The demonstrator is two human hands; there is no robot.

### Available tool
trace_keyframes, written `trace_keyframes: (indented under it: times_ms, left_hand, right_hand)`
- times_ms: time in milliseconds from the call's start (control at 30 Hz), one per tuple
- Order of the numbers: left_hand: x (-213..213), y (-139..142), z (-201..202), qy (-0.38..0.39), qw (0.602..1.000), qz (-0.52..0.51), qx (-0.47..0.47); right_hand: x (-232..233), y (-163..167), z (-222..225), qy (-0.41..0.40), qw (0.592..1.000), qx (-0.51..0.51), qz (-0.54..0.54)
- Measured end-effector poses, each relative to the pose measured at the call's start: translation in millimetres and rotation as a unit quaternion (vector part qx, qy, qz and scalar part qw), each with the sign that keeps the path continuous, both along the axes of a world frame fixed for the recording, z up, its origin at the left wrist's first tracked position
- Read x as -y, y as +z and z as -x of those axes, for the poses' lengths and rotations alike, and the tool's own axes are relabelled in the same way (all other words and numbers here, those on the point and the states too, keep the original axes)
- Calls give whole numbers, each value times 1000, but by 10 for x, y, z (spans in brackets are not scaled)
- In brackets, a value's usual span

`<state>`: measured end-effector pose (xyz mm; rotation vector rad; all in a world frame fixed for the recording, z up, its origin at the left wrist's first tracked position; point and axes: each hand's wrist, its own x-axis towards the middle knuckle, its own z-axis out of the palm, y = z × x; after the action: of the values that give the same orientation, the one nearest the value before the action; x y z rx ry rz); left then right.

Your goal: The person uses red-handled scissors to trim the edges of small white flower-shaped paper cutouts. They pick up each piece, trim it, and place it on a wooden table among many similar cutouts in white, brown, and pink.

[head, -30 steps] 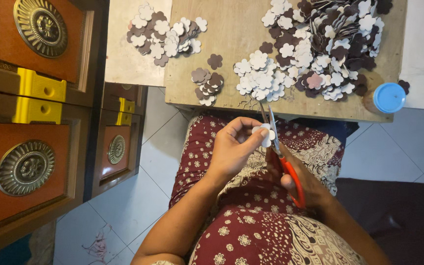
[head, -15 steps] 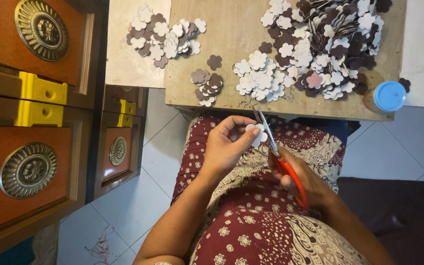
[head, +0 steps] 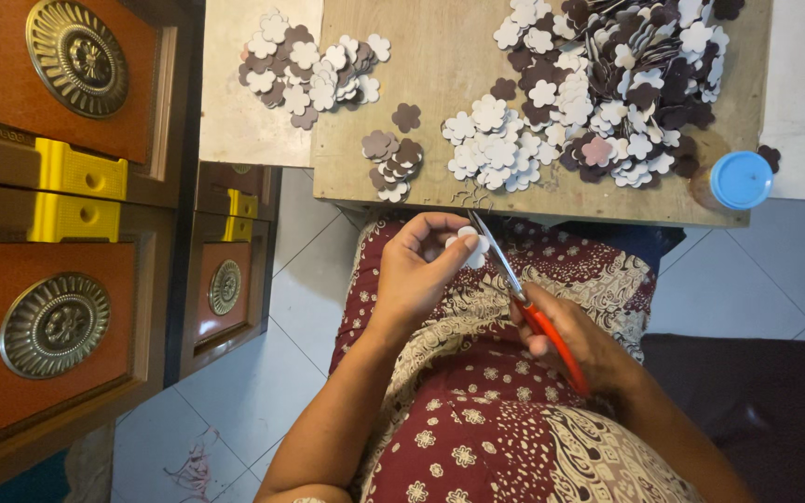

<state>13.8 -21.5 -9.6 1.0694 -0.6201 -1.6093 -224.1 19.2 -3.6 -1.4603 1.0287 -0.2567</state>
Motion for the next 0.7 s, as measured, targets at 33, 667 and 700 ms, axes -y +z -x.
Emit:
trace_keyframes:
  times_ms: [33, 667, 700]
  left_hand:
    - [-2, -9, 9, 10, 1000, 0, -1]
    - [13, 79, 258, 39, 997, 6, -63]
    - [10, 86, 248, 38, 998, 5, -59]
  right_hand:
    - [-10, 8, -6, -7, 1000, -12, -18]
    - [106, 171, -200, -67, 994, 80, -44]
    - [103, 159, -197, -62, 995, 74, -29]
